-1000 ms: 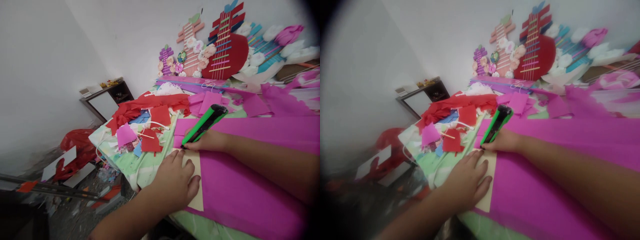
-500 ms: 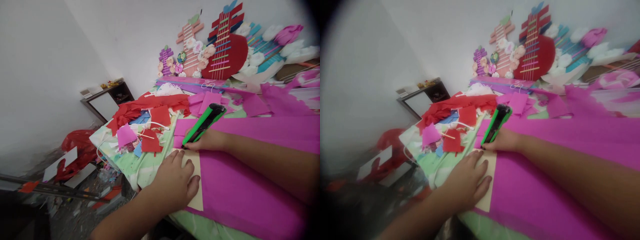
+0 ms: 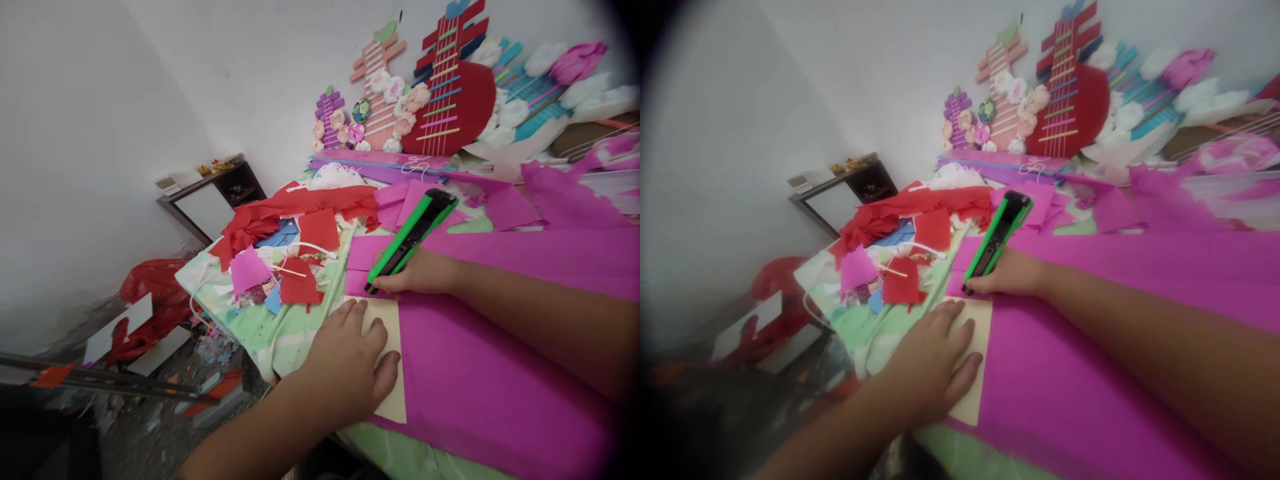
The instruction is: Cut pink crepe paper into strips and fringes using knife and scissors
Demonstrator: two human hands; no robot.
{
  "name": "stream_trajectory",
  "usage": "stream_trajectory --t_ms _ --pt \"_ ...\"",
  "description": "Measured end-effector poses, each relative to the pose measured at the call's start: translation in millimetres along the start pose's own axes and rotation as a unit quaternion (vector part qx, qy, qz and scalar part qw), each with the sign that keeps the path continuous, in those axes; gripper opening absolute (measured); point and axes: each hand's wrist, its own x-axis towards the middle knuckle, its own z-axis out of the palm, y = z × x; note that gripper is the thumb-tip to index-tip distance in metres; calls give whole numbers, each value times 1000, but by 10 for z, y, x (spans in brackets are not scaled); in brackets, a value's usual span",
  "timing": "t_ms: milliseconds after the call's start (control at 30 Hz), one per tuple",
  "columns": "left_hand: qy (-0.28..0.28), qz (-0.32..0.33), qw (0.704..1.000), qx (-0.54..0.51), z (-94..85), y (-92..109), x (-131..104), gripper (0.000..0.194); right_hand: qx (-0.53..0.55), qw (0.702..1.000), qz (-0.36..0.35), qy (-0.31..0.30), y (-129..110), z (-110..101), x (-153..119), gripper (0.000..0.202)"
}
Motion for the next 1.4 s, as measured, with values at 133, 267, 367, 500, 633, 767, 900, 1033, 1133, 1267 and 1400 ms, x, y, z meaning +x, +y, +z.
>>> stream_trajectory --t_ms 133,267,367,500,633,767,900,1033,1133,1267,1400 --pt "13 8 1000 -5 14 -17 5 35 -31 999 -22 -11 61 9 28 13" --pt "20 22 999 -20 28 -34 8 32 -48 998 -37 -4 77 26 37 12" --pt "18 25 999 -20 33 -32 17 32 -64 997 -47 -4 70 56 34 13" --pt "14 28 999 -16 36 -20 28 32 -95 994 -49 -1 60 82 24 14" --pt "19 25 999 -11 43 -25 21 33 -27 999 -14 13 28 49 2 13" --pt "22 29 999 -16 43 -36 13 33 -3 1000 16 19 -23 17 -18 12" --pt "8 18 999 -27 33 -34 12 34 -9 1000 7 10 -50 7 -21 10" --pt "1 11 999 -35 34 -35 9 35 -24 999 22 5 -20 -7 -9 11" --pt "5 10 999 -38 35 -36 4 35 -29 999 18 2 21 -14 7 14" --pt "2 11 999 -34 27 -33 7 34 -38 999 33 -6 19 -12 8 15" --pt "6 23 999 -24 25 -32 18 34 -28 999 32 2 -39 -1 -19 15"
